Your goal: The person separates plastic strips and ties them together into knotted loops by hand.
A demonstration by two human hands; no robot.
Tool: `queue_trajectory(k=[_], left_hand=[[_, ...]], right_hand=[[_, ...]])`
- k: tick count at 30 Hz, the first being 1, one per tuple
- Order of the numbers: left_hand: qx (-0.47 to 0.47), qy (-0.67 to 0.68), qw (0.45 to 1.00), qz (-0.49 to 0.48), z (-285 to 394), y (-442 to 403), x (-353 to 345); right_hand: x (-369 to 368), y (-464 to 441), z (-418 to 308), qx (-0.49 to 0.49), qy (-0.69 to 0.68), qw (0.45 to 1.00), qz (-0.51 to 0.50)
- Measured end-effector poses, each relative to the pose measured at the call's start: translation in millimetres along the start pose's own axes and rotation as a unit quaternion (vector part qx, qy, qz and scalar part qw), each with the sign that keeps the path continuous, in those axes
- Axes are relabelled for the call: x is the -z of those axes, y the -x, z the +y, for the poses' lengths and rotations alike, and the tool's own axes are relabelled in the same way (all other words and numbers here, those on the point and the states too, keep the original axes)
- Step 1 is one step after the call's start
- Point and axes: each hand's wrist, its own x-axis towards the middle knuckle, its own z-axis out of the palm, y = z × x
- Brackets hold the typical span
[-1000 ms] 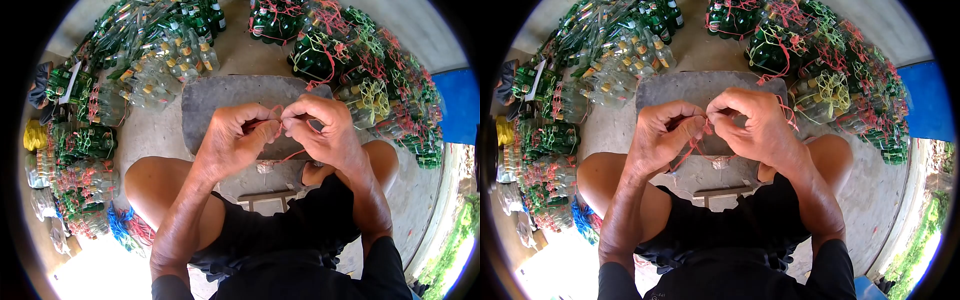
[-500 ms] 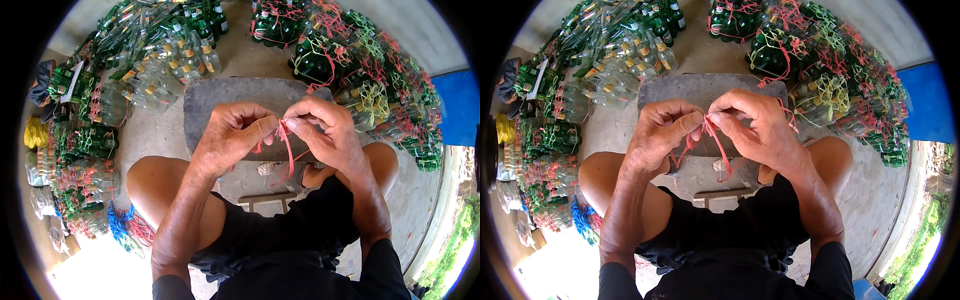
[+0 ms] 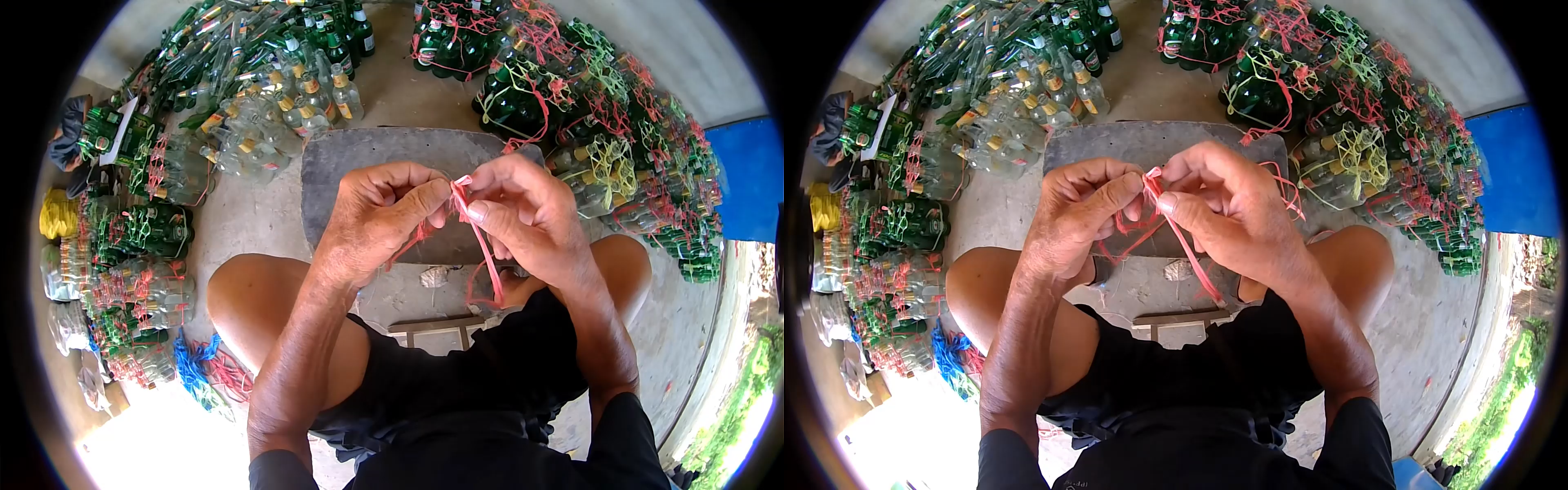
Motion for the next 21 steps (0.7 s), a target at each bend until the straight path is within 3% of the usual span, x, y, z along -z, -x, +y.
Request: queue_trajectory(k=[4,10,16,19,21], left_hand=[[-0.022,-0.02,0.999,0.018,-3.1,-0.4,0.2],[-0.035,-0.036,0.998,0.028,-7.4,-1.1,-1.1],[-0.077,-0.073,0.994,0.011,-10.6,-2.7,-2.9],[-0.042,-0.047,0.998,0.006,-7.3,-1.8,-0.7],[-0.027,-0.042,0.999,0.012,-6.4,-1.5,-0.6]], right_hand=[[1.3,4.3,5.2,0.029,0.037,0.999,0.022],[-4.6,3.2,-0.8,0.143,0.217,0.965,0.037],[-11.6,1.5,3.3,0.103,0.148,0.981,0.077],[-12.0,2.1,12.2,0.083,0.077,0.989,0.092],[-10.8,1.1,11.1,0.082,0.099,0.987,0.101]])
